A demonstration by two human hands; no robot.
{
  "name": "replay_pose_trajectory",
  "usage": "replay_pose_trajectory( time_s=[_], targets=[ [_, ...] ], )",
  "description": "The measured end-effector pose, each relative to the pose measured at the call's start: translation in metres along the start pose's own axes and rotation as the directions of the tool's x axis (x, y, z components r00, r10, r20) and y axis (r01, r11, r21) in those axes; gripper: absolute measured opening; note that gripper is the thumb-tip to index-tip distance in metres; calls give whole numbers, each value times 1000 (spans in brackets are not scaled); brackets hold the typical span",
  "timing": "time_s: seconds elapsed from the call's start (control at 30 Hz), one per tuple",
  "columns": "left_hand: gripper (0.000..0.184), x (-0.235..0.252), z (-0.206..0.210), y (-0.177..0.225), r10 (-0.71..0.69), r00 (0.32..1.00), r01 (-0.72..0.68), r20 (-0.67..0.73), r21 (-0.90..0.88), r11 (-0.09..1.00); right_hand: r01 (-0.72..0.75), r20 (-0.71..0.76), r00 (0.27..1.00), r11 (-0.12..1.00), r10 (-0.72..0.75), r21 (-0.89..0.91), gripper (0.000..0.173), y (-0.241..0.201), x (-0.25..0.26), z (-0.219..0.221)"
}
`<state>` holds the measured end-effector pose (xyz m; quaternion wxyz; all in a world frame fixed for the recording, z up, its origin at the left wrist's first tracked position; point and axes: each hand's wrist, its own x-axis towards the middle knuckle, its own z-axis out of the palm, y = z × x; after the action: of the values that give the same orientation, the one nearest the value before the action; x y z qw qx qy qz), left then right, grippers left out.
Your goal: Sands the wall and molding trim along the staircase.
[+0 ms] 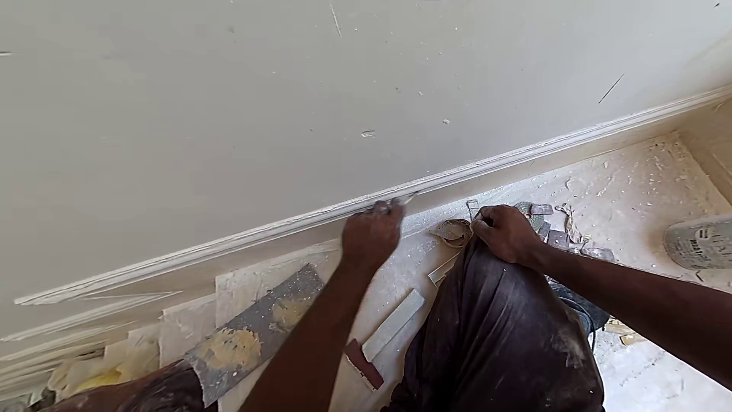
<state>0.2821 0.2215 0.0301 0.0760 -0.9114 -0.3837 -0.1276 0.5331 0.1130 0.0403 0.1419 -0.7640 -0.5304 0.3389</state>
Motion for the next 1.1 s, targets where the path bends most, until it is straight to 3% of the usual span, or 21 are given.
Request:
replay_pose_trajectory(
  time_s=[0.13,0.23,0.3,0.4,0.6,0.73,0.87,1.0,1.1],
  targets=[
    [23,66,-5,93,-57,988,68,146,-74,995,-28,7,1000,1000,28,4,29,2,-2,-2],
    [25,100,-25,124,-81,955,100,285,-51,994,-35,-8,999,999,35,-2,31,6,-1,-5],
    [27,92,-26,112,-11,946,35,323,-69,997,-21,-4,1000,1000,21,-11,30,4,-4,1],
    [28,62,-16,63,54,974,-30,222,-110,993,-18,-30,999,998,17,-56,30,-1,-12,-2],
    [28,-33,-12,-36,-90,981,74,174,95,993,-63,-40,997,993,59,-95,30,-2,-20,1],
    [33,-43,-5,-68,-40,992,20,121,162,987,-43,30,999,995,45,-86,30,-6,-8,0],
    [29,-3,5,-14,-35,995,26,98,88,996,-48,68,996,998,51,-50,31,-4,-2,-3],
    [31,69,-7,97,-105,947,133,304,-74,988,-50,83,995,999,50,-2,31,-2,-3,-4],
    [28,114,-12,153,-108,939,125,327,-32,992,-61,56,997,998,61,2,34,-2,-6,-5]
  ],
)
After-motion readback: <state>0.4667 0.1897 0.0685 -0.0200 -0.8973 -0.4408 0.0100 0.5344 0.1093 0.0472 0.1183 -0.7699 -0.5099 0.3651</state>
